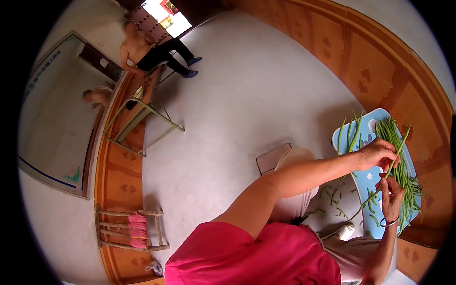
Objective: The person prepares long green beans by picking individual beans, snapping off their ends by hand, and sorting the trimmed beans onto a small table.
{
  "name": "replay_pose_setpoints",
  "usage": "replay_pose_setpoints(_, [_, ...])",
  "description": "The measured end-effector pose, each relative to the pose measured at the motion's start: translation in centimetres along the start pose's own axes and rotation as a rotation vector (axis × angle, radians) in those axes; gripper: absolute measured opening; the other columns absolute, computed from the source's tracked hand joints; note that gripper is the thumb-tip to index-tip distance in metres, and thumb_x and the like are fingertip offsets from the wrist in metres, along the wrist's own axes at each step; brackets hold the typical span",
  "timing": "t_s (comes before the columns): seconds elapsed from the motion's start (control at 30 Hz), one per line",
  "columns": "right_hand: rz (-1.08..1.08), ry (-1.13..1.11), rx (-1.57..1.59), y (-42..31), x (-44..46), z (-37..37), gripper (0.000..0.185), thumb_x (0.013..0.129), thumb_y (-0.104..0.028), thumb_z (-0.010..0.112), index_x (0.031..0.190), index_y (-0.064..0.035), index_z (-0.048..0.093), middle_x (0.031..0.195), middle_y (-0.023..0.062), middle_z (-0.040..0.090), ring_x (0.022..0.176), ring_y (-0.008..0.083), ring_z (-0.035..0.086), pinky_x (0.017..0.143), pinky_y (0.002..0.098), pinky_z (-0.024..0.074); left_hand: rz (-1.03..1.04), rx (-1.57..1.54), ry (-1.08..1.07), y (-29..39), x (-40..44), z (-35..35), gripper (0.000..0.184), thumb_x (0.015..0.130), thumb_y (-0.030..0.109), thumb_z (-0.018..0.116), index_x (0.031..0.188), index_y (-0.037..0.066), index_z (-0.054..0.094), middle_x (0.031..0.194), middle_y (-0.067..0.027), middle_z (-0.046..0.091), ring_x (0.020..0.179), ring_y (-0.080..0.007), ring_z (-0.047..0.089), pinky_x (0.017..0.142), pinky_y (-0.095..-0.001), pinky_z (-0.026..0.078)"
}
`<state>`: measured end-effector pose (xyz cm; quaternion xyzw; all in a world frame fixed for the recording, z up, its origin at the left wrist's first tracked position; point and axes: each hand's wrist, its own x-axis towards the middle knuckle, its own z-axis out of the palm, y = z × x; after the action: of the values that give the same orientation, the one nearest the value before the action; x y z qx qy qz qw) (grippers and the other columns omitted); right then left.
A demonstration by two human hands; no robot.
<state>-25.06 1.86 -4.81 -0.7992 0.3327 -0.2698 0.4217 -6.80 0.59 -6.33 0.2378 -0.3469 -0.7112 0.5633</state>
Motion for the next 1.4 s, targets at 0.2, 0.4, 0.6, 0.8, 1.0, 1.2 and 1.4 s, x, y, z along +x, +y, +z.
replay_pose_setpoints(0.2, [0.026,0.001,0.022,0.8,0.1,0.2,0.024,0.093,-0.017,0.057,0.093,0.0058,0.064,0.068,0.0062,0.059,0.063,0.0109,0.053,0.061,0.0263,0.043,-0.021,-0.011,0.016,0.0,-0.2,-0.1,0.013,0.082,0.007,0.057,0.082,-0.005,0.063,0.075,-0.0129,0.063,0.054,-0.0142,0.057,0.053,-0.0254,0.048])
replay_pose_setpoints(0.4, [0.004,0.007,0.005,1.2,0.1,0.2,0.023,0.092,-0.016,0.059,0.088,0.006,0.063,0.068,0.0069,0.061,0.061,0.011,0.055,0.059,0.0259,0.0437,-0.021,0.0,0.017,0.0,-0.1,-0.5,0.013,0.081,0.005,0.056,0.081,-0.006,0.063,0.075,-0.0141,0.064,0.055,-0.0154,0.058,0.053,-0.0262,0.048])
replay_pose_setpoints(0.6, [-0.021,0.042,0.017,1.0,0.4,0.5,0.017,0.087,-0.012,0.064,0.08,0.0036,0.063,0.064,0.0066,0.063,0.059,0.0109,0.059,0.058,0.0255,0.0463,-0.024,0.014,-0.024,-0.1,0.1,-0.9,0.014,0.082,0.003,0.056,0.088,-0.007,0.064,0.079,-0.0138,0.064,0.063,-0.0152,0.06,0.058,-0.0256,0.049])
replay_pose_setpoints(0.8, [-0.037,0.005,0.041,2.4,-0.1,0.1,0.017,0.085,-0.016,0.068,0.082,0.0011,0.066,0.067,0.0069,0.065,0.057,0.0132,0.061,0.057,0.0283,0.0501,-0.116,0.086,-0.055,0.1,-0.5,-0.6,0.021,0.088,0.005,0.053,0.104,-0.003,0.064,0.09,-0.0084,0.062,0.074,-0.0112,0.052,0.07,-0.0253,0.044])
replay_pose_setpoints(1.0, [0.011,0.018,0.121,2.9,-0.9,-0.5,0.018,0.087,-0.02,0.067,0.087,-0.0017,0.069,0.068,0.0064,0.066,0.059,0.0125,0.062,0.057,0.0283,0.0514,-0.27,0.199,-0.018,-0.6,-1.2,0.3,0.023,0.091,0.009,0.055,0.109,-0.002,0.062,0.091,-0.0047,0.061,0.071,-0.0091,0.051,0.066,-0.0234,0.043])
replay_pose_setpoints(1.2, [-0.022,0.089,0.198,2.9,-1.1,-2.6,0.015,0.087,-0.015,0.067,0.091,-0.0011,0.069,0.076,0.0091,0.067,0.062,0.013,0.064,0.057,0.027,0.0519,-0.267,0.267,0.006,-0.7,-1.2,0.7,0.023,0.093,0.013,0.055,0.108,-0.002,0.062,0.085,-0.0021,0.059,0.067,-0.0072,0.048,0.063,-0.0228,0.041])
replay_pose_setpoints(1.4, [-0.559,0.475,-0.584,2.9,-0.8,-5.6,0.028,0.074,0.0,0.068,0.101,-0.0072,0.067,0.098,0.0035,0.065,0.075,0.0185,0.061,0.058,0.0281,0.0524,-0.321,0.475,-0.057,-0.9,-1.3,1.8,0.023,0.093,0.014,0.055,0.104,-0.003,0.065,0.08,-0.0012,0.059,0.063,-0.0049,0.045,0.058,-0.0185,0.037])
